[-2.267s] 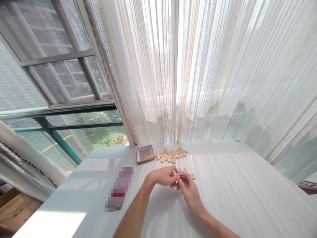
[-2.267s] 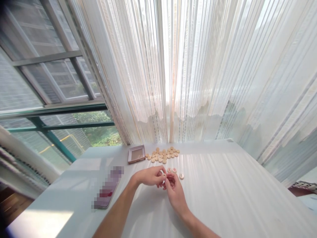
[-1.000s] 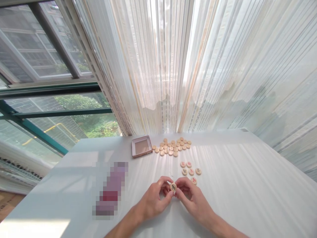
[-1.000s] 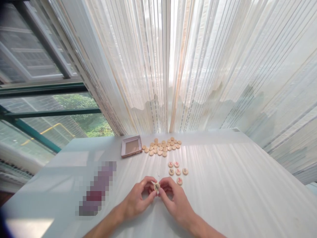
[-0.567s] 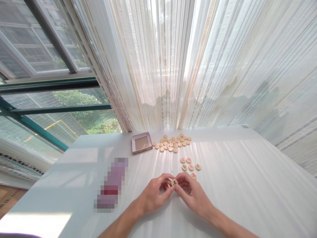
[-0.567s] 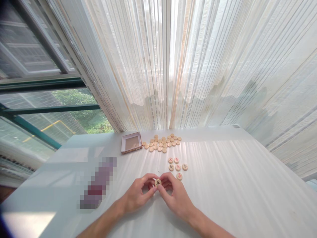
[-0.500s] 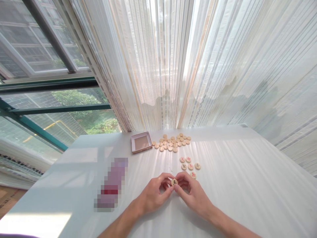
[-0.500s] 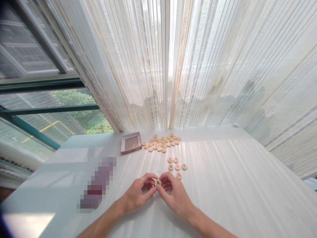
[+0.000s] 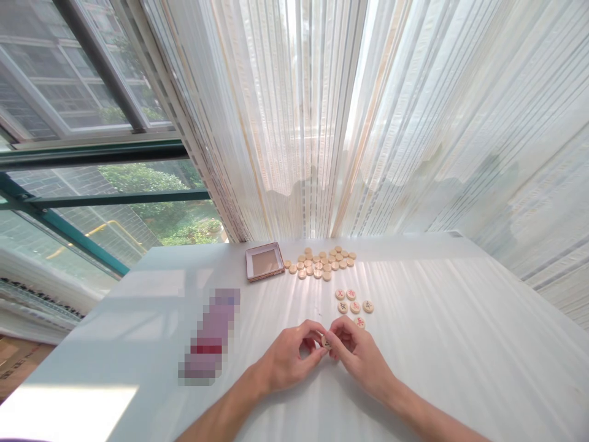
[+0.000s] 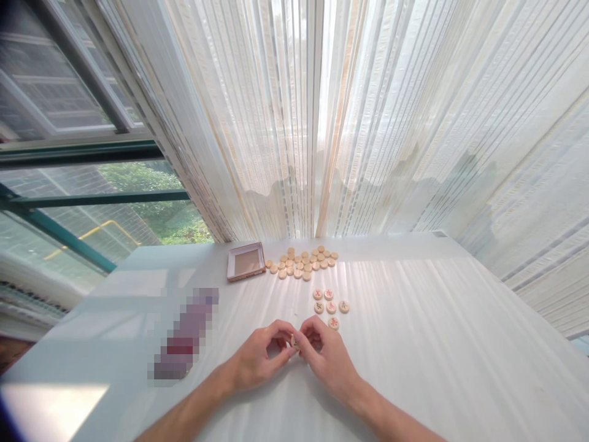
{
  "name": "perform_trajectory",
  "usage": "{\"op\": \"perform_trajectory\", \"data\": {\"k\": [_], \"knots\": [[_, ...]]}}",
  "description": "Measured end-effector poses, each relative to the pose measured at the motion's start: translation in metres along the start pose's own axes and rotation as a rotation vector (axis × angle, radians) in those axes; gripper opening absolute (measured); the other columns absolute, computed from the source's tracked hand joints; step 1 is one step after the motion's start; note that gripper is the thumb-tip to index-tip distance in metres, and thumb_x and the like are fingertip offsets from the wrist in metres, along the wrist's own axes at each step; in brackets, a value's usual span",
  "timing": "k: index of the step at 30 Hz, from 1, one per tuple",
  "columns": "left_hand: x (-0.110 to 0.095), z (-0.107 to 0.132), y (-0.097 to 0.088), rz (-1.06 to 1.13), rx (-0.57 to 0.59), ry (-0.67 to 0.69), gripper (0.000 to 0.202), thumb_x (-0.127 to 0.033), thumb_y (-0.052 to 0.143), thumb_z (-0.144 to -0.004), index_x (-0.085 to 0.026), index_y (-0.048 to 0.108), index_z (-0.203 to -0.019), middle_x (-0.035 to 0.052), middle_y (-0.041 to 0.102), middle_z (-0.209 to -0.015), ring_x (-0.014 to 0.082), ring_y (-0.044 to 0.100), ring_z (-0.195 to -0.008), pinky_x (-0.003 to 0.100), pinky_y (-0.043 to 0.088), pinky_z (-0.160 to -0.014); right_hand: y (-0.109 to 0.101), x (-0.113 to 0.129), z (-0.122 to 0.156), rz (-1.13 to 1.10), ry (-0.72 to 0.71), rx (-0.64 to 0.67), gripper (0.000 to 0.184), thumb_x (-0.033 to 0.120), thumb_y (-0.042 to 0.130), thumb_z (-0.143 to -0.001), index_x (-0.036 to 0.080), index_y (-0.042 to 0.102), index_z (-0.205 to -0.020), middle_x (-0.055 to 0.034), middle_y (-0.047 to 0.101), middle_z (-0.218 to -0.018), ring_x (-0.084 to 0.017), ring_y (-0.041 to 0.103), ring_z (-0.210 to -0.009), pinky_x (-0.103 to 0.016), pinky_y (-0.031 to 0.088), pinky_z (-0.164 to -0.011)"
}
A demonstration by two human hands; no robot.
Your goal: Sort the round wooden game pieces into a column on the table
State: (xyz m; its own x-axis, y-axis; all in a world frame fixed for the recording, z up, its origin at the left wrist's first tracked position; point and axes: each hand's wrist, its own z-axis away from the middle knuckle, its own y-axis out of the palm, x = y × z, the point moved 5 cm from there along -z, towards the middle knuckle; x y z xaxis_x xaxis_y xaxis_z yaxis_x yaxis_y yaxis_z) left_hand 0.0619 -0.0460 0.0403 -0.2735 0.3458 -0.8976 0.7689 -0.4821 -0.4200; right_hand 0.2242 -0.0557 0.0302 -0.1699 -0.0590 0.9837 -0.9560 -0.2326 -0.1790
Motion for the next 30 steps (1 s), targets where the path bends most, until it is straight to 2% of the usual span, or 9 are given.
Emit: {"op": "perform_trajectory", "data": {"k": [12,19,25,30], "knots": [[0.010,0.000,-0.004,0.058,-0.090,-0.062,0.021,-0.028,0.062,-0.100,-0.020,0.061,-0.119,0.0056,0.073,-0.101,0.0176,0.070,-0.081,0.029,0.057,-0.075,0.000,-0.002,0.002,-0.067,-0.041,0.018,0.028,0.046,0.050,-0.106,0.021,0.062,-0.102,-0.0036,0.068,-0.088,-0.021,0.068,-0.078,-0.034,0.056,-0.075],[0.013,0.000,-0.006,0.117,-0.087,-0.042,0.024,-0.029,0.063,-0.101,-0.019,0.059,-0.123,0.0057,0.071,-0.099,0.0166,0.068,-0.079,0.029,0.057,-0.074,0.002,-0.001,0.003,-0.050,-0.084,0.026,0.023,0.044,0.058,-0.104,0.022,0.061,-0.113,-0.0067,0.070,-0.102,-0.021,0.071,-0.084,-0.035,0.059,-0.079],[0.013,-0.001,-0.005,0.196,-0.045,-0.062,0.021,-0.033,0.054,-0.105,-0.018,0.058,-0.120,0.0077,0.073,-0.095,0.0173,0.070,-0.077,0.030,0.058,-0.075,0.002,0.000,0.004,-0.060,-0.085,0.024,0.025,0.045,0.058,-0.105,0.022,0.060,-0.113,-0.0067,0.069,-0.103,-0.021,0.072,-0.085,-0.036,0.060,-0.081],[0.010,-0.002,-0.005,0.220,-0.057,-0.060,0.019,-0.033,0.057,-0.104,-0.018,0.057,-0.114,0.0070,0.072,-0.093,0.0199,0.072,-0.084,0.030,0.057,-0.074,0.003,0.006,0.004,-0.038,-0.099,0.049,0.026,0.046,0.057,-0.105,0.022,0.062,-0.109,-0.0069,0.071,-0.102,-0.021,0.072,-0.086,-0.035,0.060,-0.082]]}}
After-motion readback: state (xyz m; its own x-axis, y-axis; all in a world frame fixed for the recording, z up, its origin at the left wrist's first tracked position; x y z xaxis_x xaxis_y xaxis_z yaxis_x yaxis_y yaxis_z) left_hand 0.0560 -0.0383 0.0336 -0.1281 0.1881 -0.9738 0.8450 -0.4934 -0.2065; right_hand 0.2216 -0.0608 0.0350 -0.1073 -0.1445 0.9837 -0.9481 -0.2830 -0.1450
